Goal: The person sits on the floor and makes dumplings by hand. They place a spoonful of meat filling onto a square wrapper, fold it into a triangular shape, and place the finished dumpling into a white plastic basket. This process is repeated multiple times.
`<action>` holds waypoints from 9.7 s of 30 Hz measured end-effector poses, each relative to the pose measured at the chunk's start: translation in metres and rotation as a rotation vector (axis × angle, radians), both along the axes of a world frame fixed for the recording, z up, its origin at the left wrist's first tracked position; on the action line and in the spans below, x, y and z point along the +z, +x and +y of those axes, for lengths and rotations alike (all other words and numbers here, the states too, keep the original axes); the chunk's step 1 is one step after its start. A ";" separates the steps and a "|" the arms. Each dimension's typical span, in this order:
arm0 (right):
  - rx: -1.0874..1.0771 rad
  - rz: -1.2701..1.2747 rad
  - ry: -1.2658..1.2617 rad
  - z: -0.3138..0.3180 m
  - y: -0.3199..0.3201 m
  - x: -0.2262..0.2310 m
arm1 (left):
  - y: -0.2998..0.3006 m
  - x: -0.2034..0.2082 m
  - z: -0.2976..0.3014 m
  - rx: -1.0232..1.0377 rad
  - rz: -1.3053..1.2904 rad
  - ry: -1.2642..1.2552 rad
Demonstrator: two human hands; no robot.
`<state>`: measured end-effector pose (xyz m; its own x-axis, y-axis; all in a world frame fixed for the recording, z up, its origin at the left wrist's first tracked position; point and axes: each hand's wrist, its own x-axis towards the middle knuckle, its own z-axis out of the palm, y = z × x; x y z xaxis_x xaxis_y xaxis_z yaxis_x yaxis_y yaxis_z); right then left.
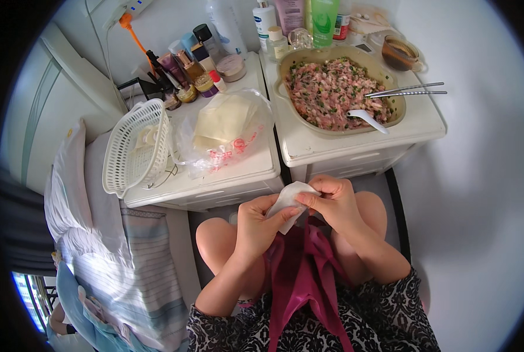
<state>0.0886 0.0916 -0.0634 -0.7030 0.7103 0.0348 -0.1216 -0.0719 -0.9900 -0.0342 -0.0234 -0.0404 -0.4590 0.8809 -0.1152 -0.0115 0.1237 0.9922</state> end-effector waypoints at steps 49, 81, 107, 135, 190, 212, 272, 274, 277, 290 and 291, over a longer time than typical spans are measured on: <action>-0.210 0.243 -0.244 -0.007 -0.006 -0.006 | 0.002 0.006 0.014 -0.009 -0.194 -0.005; -0.034 0.130 -0.229 -0.007 -0.003 -0.004 | 0.001 -0.010 0.017 0.155 -0.088 0.136; -0.023 0.096 -0.236 -0.005 0.000 -0.003 | -0.003 -0.003 0.016 0.147 0.149 0.071; 0.117 0.000 -0.347 0.004 0.005 -0.003 | -0.002 -0.003 0.004 0.171 0.188 0.060; -0.155 0.286 -0.348 -0.037 -0.003 -0.020 | 0.013 -0.019 0.004 0.332 -0.885 0.309; -0.002 -0.042 0.016 -0.027 -0.005 -0.010 | 0.016 -0.026 0.002 0.366 -0.792 0.333; -0.200 0.013 -0.203 -0.006 0.021 0.013 | 0.002 -0.001 0.010 -0.120 -1.308 0.349; -0.224 0.047 -0.259 -0.010 0.019 0.017 | 0.016 -0.005 0.009 -0.077 -1.303 0.515; -0.237 -0.028 -0.190 -0.012 0.018 0.018 | 0.030 -0.015 0.012 -0.037 -1.193 0.577; 0.232 -0.361 1.152 0.143 0.013 0.136 | 0.011 0.035 0.049 -0.044 -1.169 0.288; 0.300 -0.482 1.193 0.154 0.003 0.132 | 0.011 0.038 0.052 -0.078 -1.143 0.293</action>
